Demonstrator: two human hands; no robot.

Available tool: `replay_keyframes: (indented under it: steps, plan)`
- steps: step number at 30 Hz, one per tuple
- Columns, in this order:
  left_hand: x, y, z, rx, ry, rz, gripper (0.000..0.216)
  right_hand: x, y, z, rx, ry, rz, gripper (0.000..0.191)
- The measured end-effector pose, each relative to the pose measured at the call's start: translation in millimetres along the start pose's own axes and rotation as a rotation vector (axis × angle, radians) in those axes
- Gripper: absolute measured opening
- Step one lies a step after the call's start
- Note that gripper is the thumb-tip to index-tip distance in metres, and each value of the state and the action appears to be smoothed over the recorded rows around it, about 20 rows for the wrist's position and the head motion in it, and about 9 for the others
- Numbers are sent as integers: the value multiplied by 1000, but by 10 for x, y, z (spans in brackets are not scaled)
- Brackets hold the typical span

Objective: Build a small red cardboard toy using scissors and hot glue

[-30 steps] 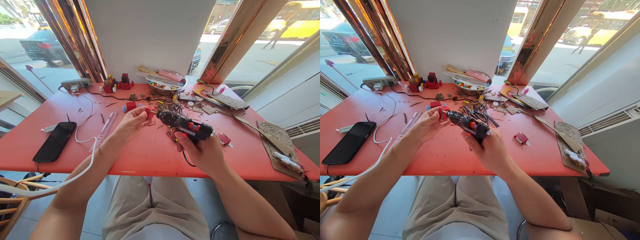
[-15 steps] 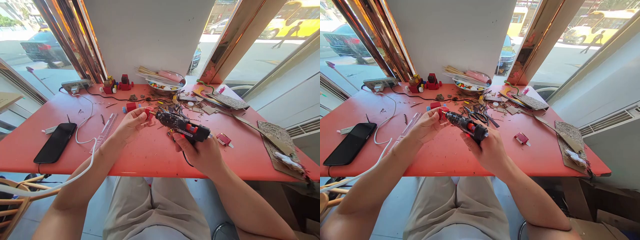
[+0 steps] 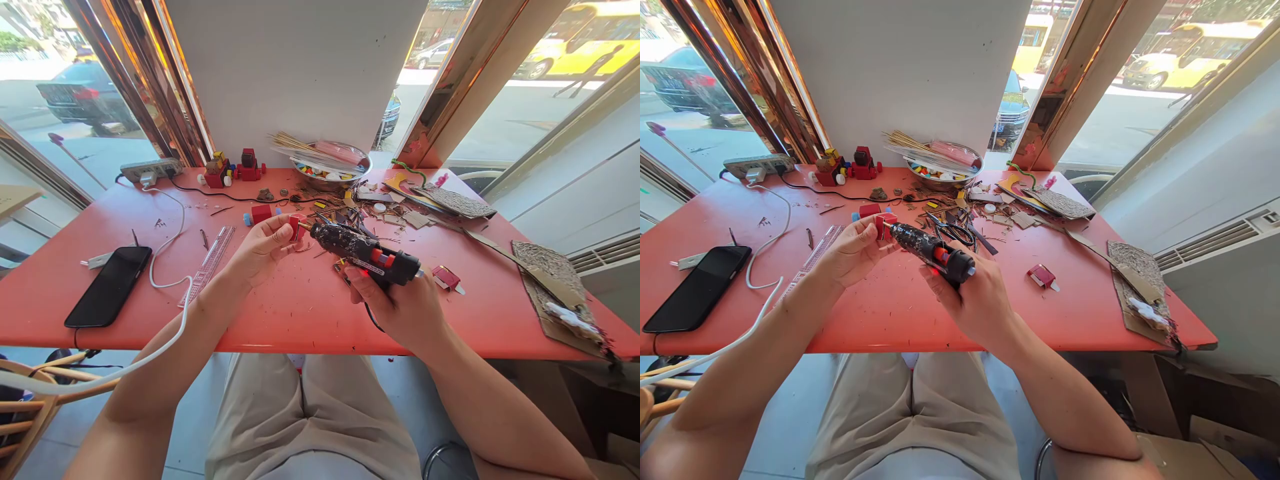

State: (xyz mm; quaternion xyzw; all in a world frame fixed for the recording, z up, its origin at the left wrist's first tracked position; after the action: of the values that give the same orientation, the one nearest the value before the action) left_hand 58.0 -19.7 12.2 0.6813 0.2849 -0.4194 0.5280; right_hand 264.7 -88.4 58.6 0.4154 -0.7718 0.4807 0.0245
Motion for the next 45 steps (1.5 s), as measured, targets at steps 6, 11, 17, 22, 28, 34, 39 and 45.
replay_keyframes:
  steps: [6, 11, 17, 22, 28, 34, 39, 45]
  plan:
    - [2, -42, 0, -27, -14, -2, 49, 3, -1, 1, -4, 11, 39, 26]
    - [-14, -38, 0, -6, -33, 11, 55, 13, -7, 6, -14, 6, 12, 36]
    - [-25, -8, 7, -4, 12, 3, 53, 24, -15, 16, -22, 3, 7, 40]
    - [-35, -22, 0, -21, -37, 32, 56, 42, 0, 0, -22, -16, 22, 38]
    - [-18, -41, -2, -24, -38, 50, 53, 35, 23, 2, -22, -26, 33, 34]
    - [-14, -36, -2, -10, -17, 26, 47, 41, 11, 16, -13, -27, 31, 36]
    - [-23, -27, -5, -26, -20, 44, 53, 45, 12, 23, -11, -40, 10, 36]
    - [-17, -30, -2, -24, -25, 61, 48, 29, 18, 50, 11, -31, 2, 41]
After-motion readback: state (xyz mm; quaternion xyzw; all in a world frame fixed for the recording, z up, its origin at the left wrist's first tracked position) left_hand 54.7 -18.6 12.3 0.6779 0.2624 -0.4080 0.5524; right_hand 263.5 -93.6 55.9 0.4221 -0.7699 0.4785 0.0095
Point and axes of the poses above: each hand's wrist, its own z-axis away from the middle knuckle, its own y-axis out of the palm, x = y × z, the point moved 3 cm from there along -z, towards the middle knuckle, and after that the axes turned 1 degree about -y, right-handed, at the moved point
